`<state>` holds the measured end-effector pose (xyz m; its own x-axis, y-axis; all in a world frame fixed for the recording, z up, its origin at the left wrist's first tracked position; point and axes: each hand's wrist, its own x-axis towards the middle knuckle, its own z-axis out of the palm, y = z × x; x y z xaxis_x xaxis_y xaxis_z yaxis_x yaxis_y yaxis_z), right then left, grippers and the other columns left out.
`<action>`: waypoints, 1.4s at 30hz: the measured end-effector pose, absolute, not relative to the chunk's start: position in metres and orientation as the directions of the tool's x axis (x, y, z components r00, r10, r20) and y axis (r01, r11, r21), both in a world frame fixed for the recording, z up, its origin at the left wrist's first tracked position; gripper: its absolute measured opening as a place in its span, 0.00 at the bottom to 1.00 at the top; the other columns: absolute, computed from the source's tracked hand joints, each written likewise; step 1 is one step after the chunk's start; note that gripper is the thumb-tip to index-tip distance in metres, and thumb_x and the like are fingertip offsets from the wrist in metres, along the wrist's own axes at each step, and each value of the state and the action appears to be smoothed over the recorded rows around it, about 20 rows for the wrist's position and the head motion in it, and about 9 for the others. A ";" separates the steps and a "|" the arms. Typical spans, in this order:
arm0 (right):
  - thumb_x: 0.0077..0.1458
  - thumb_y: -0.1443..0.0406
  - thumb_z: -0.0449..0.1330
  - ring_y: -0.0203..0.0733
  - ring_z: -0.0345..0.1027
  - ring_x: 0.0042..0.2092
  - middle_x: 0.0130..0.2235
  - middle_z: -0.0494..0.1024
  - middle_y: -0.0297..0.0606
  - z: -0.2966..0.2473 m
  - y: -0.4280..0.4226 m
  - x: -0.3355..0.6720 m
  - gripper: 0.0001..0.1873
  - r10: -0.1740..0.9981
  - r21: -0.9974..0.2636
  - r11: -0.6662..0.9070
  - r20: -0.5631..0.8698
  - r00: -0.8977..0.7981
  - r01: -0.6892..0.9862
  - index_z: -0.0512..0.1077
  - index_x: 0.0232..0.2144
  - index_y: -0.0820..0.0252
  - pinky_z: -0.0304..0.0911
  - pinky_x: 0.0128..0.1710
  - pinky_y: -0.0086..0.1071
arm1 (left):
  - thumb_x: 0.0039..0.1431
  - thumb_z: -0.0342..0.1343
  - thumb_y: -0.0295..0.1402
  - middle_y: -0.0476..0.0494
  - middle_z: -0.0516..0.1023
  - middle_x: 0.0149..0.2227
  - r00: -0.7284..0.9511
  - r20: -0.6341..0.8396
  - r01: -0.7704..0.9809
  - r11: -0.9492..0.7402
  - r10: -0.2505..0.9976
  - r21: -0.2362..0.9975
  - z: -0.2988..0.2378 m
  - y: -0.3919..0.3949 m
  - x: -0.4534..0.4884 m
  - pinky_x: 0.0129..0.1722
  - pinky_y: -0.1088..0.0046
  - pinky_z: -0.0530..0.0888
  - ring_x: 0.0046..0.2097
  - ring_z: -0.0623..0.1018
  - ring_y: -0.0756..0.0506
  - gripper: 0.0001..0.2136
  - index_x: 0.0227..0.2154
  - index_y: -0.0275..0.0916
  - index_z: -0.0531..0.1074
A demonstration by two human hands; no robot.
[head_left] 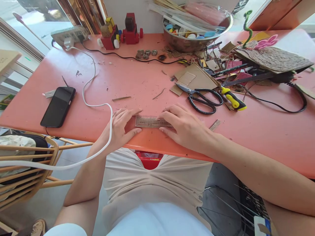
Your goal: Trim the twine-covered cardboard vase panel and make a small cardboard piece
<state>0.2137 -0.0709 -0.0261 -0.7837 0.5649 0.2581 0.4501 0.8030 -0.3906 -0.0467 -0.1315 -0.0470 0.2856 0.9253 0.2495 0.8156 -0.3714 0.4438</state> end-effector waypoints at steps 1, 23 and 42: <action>0.64 0.70 0.57 0.53 0.71 0.47 0.46 0.78 0.49 -0.025 -0.072 0.214 0.10 0.567 -0.393 0.800 0.253 -0.784 0.453 0.76 0.45 0.59 0.69 0.47 0.44 | 0.69 0.56 0.42 0.40 0.84 0.52 0.270 0.254 0.821 -0.359 0.929 0.444 -0.047 -0.132 -0.046 0.58 0.53 0.74 0.55 0.80 0.36 0.21 0.61 0.43 0.72; 0.64 0.69 0.58 0.50 0.73 0.46 0.44 0.79 0.47 -0.024 -0.069 0.213 0.13 0.605 -0.506 0.729 0.161 -0.780 0.461 0.80 0.46 0.57 0.70 0.47 0.41 | 0.69 0.56 0.43 0.39 0.81 0.57 0.257 0.252 0.818 -0.349 0.933 0.457 -0.051 -0.132 -0.047 0.62 0.48 0.73 0.59 0.78 0.35 0.19 0.58 0.44 0.76; 0.56 0.64 0.64 0.53 0.77 0.46 0.44 0.82 0.42 -0.007 -0.053 0.250 0.14 0.688 -0.403 0.662 -0.008 -0.725 0.632 0.79 0.46 0.52 0.69 0.43 0.41 | 0.67 0.59 0.42 0.41 0.80 0.58 0.268 0.192 0.762 -0.330 0.944 0.558 -0.047 -0.128 -0.054 0.64 0.45 0.73 0.60 0.77 0.35 0.16 0.55 0.47 0.80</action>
<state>0.2497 -0.0533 -0.0068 -0.7254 0.6883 -0.0085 0.6324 0.6616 -0.4029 -0.0539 -0.1281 -0.0473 0.2678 0.9441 0.1922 0.7615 -0.3296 0.5581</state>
